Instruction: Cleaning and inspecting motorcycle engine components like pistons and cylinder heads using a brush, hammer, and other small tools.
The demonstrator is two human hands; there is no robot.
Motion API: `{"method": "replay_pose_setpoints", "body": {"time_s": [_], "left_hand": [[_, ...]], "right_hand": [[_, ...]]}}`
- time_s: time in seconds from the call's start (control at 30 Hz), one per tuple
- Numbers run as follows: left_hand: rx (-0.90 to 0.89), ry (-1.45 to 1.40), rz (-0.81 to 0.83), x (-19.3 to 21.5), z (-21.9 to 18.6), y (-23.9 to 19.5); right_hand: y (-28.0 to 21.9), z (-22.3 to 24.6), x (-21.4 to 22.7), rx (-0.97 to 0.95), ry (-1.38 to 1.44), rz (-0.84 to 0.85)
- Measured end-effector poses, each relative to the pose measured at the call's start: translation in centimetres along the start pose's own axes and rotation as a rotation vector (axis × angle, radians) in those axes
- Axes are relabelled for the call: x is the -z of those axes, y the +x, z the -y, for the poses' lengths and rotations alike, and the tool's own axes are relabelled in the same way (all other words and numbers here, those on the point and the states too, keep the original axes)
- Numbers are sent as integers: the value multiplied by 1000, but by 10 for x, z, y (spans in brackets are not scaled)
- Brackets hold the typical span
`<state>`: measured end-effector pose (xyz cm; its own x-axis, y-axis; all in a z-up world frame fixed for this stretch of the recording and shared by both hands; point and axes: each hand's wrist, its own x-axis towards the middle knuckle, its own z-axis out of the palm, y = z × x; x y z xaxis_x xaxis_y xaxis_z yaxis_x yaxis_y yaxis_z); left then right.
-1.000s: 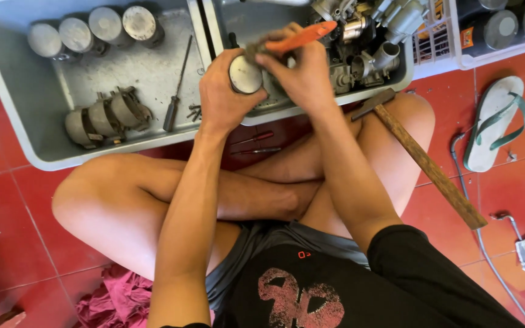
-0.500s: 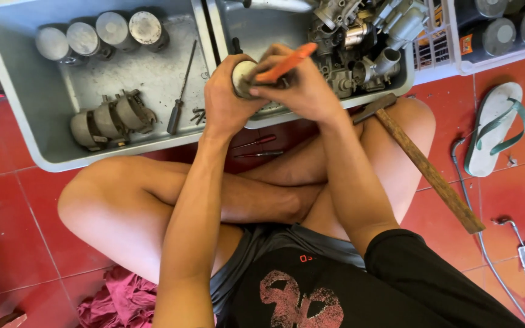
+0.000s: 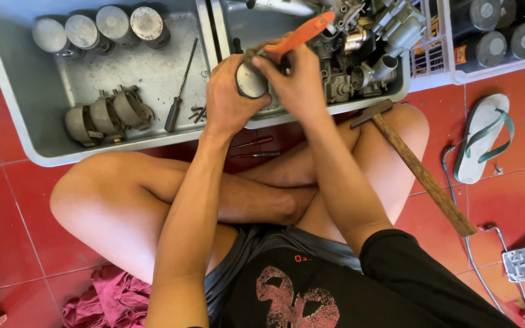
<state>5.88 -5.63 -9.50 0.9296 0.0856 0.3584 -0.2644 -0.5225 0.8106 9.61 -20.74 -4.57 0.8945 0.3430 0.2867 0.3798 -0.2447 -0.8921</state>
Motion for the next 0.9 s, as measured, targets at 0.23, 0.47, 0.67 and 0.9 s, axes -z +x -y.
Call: {"method": "replay_pose_setpoints", "body": {"time_s": [0.23,0.47,0.67,0.9], "left_hand": [[-3,-19,-25,-2,8,-1],[-43,-77,-46,2,2,0],[-8,7,-21,-2,5,-1],[4,-59,18,0,5,-1]], "right_hand": [[-1,7,21,-36,124,289],[4,9,-21,110,-23,7],[-1,7,33,-122,160,330],[-3,15,5,4,24,11]]}}
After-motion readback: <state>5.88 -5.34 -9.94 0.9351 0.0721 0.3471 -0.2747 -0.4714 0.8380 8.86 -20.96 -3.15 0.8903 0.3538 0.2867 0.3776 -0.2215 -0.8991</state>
